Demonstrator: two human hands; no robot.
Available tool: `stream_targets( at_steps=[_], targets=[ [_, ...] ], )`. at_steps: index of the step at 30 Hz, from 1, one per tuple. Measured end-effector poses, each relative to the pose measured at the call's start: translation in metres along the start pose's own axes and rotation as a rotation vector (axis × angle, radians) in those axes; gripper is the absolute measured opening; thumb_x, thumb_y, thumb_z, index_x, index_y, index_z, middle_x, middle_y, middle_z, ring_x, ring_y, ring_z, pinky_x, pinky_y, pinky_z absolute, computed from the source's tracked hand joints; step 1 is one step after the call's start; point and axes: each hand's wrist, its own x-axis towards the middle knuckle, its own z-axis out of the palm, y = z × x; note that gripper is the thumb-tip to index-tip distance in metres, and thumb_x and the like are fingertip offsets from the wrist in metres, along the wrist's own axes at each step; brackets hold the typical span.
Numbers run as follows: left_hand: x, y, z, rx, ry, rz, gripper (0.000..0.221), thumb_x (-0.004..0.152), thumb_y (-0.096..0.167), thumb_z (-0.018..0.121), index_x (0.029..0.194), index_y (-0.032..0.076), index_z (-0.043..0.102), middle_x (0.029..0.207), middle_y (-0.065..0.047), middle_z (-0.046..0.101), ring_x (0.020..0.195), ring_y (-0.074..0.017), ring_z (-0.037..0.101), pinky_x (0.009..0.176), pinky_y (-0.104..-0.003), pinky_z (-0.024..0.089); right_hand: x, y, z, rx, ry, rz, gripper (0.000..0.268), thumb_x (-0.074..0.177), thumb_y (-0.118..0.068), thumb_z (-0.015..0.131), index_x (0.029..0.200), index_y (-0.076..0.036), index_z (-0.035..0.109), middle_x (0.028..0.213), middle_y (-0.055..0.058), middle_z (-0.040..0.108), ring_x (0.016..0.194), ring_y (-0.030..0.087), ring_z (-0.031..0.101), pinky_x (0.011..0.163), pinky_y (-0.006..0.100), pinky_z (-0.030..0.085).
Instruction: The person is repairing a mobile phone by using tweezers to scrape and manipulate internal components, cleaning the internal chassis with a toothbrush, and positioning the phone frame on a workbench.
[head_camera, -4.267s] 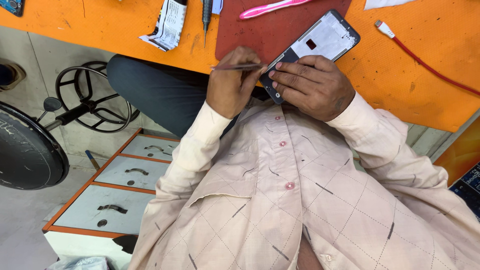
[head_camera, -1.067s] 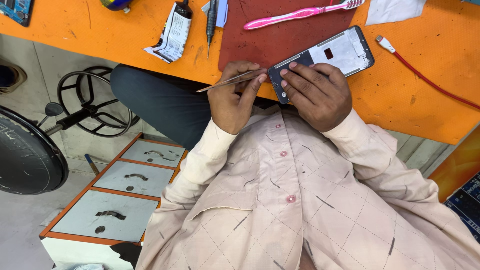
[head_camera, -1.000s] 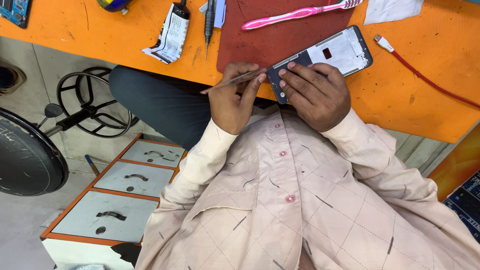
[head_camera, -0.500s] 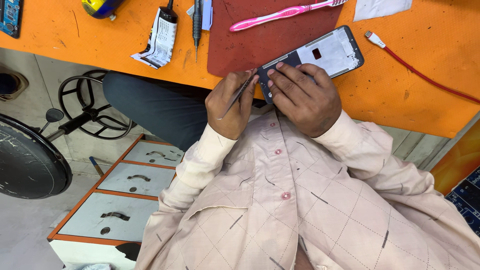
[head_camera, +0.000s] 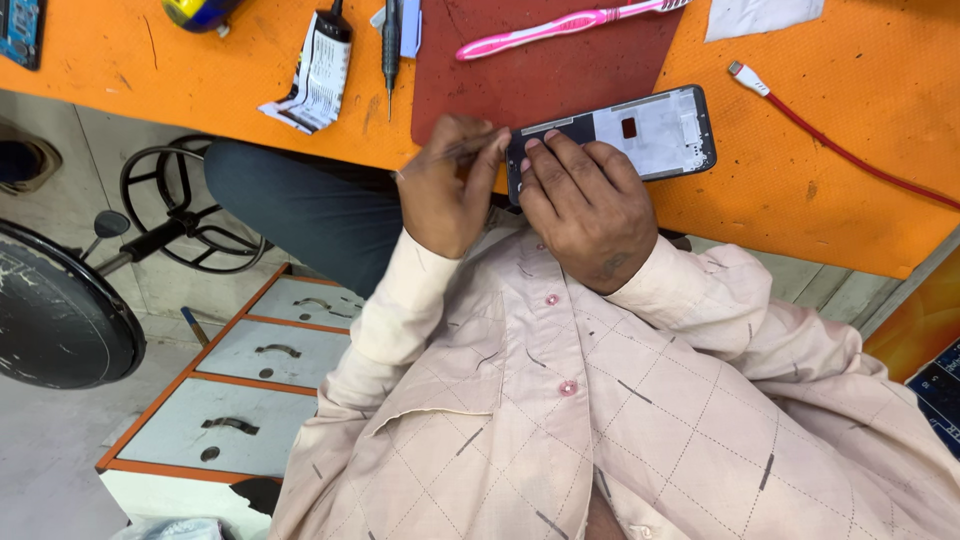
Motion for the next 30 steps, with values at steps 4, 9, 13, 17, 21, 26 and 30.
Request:
stream_targets(
  at_steps=[4,9,13,17,21,26,30],
  targets=[
    [0.0,0.0,-0.001,-0.101,-0.034,-0.129,0.018,0.098,0.007,0.077,0.105,0.0,0.062,0.098,-0.012,0.076,0.091,-0.0136,0.077,0.075,-0.026,0.062,0.005,-0.004,-0.004,-0.03,-0.013,-0.006,0.011,0.098,-0.011,0.068,0.103,-0.003,0.073,0.119,0.014,0.074,0.118,0.025,0.068,0.097,0.037,0.051],
    [0.008,0.0,-0.005,0.057,-0.084,-0.097,0.02,0.096,0.009,0.079,0.103,0.002,0.061,0.093,-0.012,0.077,0.085,-0.0195,0.079,0.071,-0.029,0.061,0.008,-0.007,-0.004,-0.053,-0.024,-0.001,0.014,0.096,-0.012,0.066,0.103,-0.001,0.072,0.119,0.015,0.074,0.117,0.026,0.067,0.097,0.038,0.051],
    [0.024,-0.005,-0.013,0.082,-0.212,-0.026,0.021,0.098,0.009,0.078,0.105,0.004,0.058,0.091,-0.01,0.077,0.083,-0.0233,0.08,0.07,-0.032,0.06,0.01,-0.008,-0.005,-0.073,-0.026,-0.014,0.015,0.097,-0.012,0.065,0.104,-0.001,0.072,0.119,0.015,0.073,0.117,0.026,0.067,0.097,0.038,0.051],
    [0.032,-0.01,-0.018,0.027,-0.23,0.027,0.023,0.098,0.005,0.076,0.108,0.002,0.056,0.092,-0.011,0.077,0.084,-0.0212,0.08,0.071,-0.03,0.061,0.009,-0.008,-0.006,-0.057,-0.038,-0.021,0.014,0.096,-0.012,0.066,0.103,-0.002,0.072,0.118,0.015,0.073,0.117,0.027,0.067,0.098,0.038,0.051],
    [0.031,-0.013,-0.025,-0.194,-0.306,-0.08,0.024,0.099,0.004,0.074,0.109,0.002,0.052,0.094,-0.01,0.077,0.091,-0.0178,0.082,0.077,-0.028,0.065,0.01,-0.01,-0.006,-0.075,-0.042,-0.031,0.013,0.096,-0.012,0.066,0.102,-0.002,0.072,0.118,0.015,0.074,0.117,0.027,0.067,0.098,0.038,0.051],
    [0.028,-0.015,-0.024,-0.071,-0.306,-0.016,0.024,0.098,0.004,0.076,0.109,0.003,0.055,0.094,-0.011,0.079,0.093,-0.0189,0.082,0.078,-0.029,0.065,0.01,-0.01,-0.004,-0.096,-0.043,-0.039,0.012,0.097,-0.012,0.066,0.102,-0.002,0.072,0.117,0.015,0.074,0.117,0.027,0.068,0.098,0.038,0.052],
    [0.032,-0.019,-0.023,-0.128,-0.316,-0.048,0.024,0.098,0.007,0.076,0.108,0.002,0.054,0.095,-0.01,0.079,0.092,-0.018,0.082,0.078,-0.028,0.065,0.01,-0.011,-0.002,-0.104,-0.041,-0.038,0.012,0.097,-0.012,0.066,0.102,-0.003,0.072,0.118,0.015,0.074,0.117,0.027,0.068,0.098,0.039,0.052]
  ],
)
